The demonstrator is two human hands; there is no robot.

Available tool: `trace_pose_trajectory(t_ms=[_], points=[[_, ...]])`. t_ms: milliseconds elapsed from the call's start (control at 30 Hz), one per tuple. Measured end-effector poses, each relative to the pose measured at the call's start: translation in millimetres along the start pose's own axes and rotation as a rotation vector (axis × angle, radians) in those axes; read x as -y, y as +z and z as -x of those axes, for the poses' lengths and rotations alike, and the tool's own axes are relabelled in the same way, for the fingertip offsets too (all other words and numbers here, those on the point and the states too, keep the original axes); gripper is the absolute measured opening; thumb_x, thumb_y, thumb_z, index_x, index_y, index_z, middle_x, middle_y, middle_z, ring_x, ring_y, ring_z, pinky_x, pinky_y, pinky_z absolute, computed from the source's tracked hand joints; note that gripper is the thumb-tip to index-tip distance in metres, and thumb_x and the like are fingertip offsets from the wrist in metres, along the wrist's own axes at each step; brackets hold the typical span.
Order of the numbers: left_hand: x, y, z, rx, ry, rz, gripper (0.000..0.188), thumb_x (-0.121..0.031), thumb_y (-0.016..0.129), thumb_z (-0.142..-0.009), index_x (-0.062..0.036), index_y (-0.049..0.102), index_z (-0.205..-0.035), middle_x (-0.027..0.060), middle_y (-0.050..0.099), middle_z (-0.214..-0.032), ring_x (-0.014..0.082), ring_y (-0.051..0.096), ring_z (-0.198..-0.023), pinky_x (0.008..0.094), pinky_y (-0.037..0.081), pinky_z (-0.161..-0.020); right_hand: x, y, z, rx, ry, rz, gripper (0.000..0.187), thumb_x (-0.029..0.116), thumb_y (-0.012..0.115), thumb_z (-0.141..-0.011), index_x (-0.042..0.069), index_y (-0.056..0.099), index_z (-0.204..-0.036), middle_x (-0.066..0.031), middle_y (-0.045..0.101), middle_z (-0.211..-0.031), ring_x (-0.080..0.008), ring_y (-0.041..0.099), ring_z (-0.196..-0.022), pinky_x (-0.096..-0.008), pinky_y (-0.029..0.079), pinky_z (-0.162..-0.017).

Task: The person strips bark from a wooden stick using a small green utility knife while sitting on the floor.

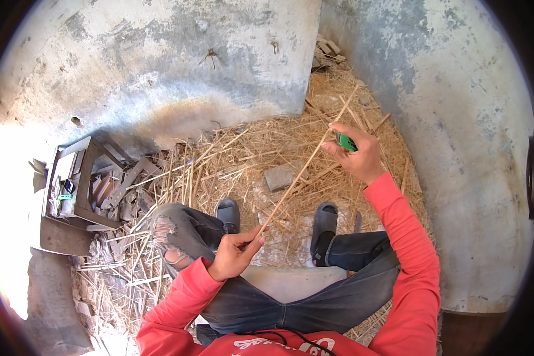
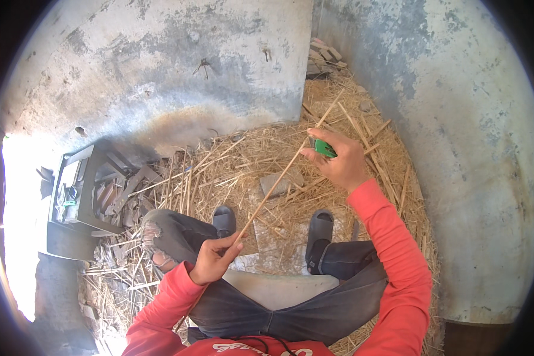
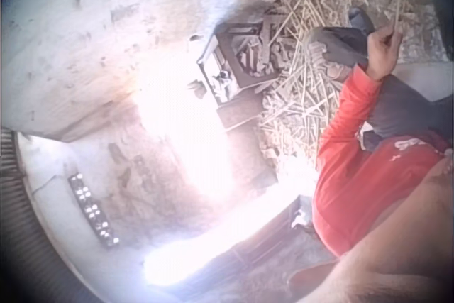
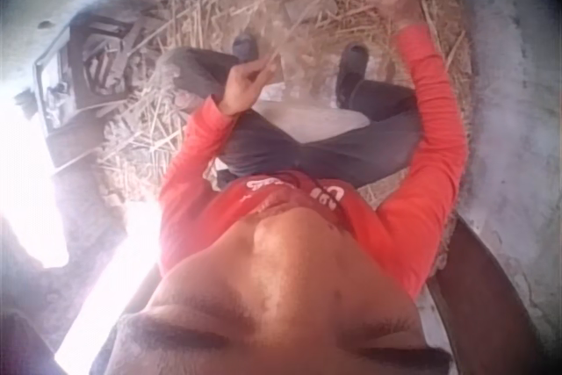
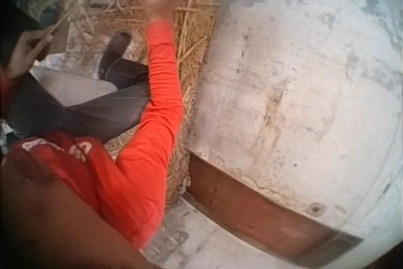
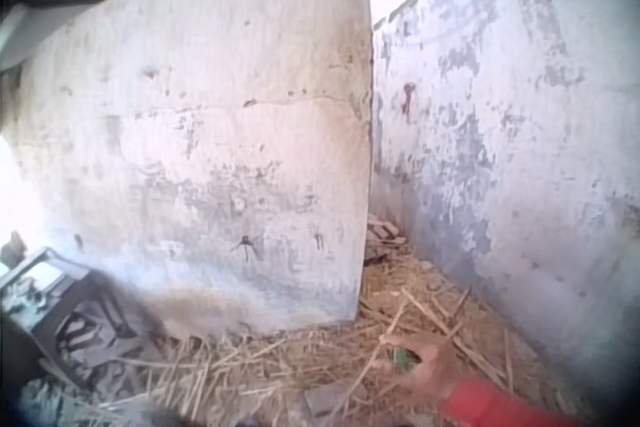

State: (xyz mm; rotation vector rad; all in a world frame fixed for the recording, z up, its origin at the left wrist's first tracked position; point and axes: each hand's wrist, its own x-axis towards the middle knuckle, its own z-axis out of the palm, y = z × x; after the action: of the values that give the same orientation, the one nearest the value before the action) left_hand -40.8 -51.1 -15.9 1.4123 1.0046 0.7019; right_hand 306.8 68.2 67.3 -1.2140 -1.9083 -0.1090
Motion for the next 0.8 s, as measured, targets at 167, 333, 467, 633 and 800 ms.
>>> trace_pose_trajectory(t_ms=[167, 333, 467, 633, 800], points=[[5, 2, -1, -0.010, 0.081, -0.031, 0.032, -0.009, 0.065, -0.101, 0.0046, 0.065, -0.130, -0.0075, 0.060, -0.089, 0.0007, 0.047, -0.078, 0.0182, 0.043, -0.069, -6, -10, -4, 0.149, 0.011, 0.021, 0.026, 0.022, 0.083, -0.085, 0.009, 0.076, -0.106, -0.0073, 0.068, -0.093, -0.0214, 0.068, -0.077, -0.0343, 0.055, -0.070], [0, 6, -1, -0.031, 0.108, -0.115, 0.034, -0.013, 0.069, -0.099, 0.0069, 0.067, -0.126, -0.0056, 0.045, -0.067, 0.0010, 0.038, -0.061, 0.0232, 0.034, -0.050, -27, -5, 0, 0.173, 0.123, -0.286, 0.012, 0.010, 0.081, -0.086, 0.004, 0.075, -0.094, -0.0072, 0.068, -0.091, -0.0193, 0.068, -0.078, -0.0333, 0.055, -0.076], [-5, 8, 0, -0.011, 0.125, -0.140, 0.033, -0.012, 0.069, -0.099, 0.0081, 0.067, -0.124, -0.0046, 0.044, -0.065, 0.0016, 0.039, -0.059, 0.0241, 0.035, -0.050, -32, -7, 2, 0.216, 0.330, -0.375, 0.012, 0.013, 0.076, -0.091, 0.002, 0.070, -0.089, -0.0055, 0.067, -0.078, -0.0152, 0.066, -0.074, -0.0310, 0.053, -0.071], [-6, 11, -2, 0.001, 0.155, -0.171, 0.033, -0.012, 0.069, -0.098, 0.0082, 0.067, -0.125, -0.0031, 0.045, -0.065, 0.0019, 0.041, -0.060, 0.0243, 0.036, -0.050, -36, -4, 3, 0.011, 0.557, -0.447, 0.030, 0.032, 0.072, -0.097, 0.003, 0.067, -0.088, -0.0044, 0.067, -0.069, -0.0104, 0.058, -0.062, -0.0281, 0.048, -0.063], [4, 10, -2, -0.031, 0.260, -0.092, 0.033, -0.012, 0.068, -0.100, 0.0073, 0.066, -0.126, 0.0001, 0.047, -0.062, 0.0021, 0.042, -0.059, 0.0245, 0.038, -0.051, -38, -11, -1, -0.329, 0.598, -0.193, 0.040, 0.042, 0.072, -0.096, 0.003, 0.068, -0.094, -0.0038, 0.067, -0.071, -0.0064, 0.044, -0.050, -0.0263, 0.040, -0.049]])
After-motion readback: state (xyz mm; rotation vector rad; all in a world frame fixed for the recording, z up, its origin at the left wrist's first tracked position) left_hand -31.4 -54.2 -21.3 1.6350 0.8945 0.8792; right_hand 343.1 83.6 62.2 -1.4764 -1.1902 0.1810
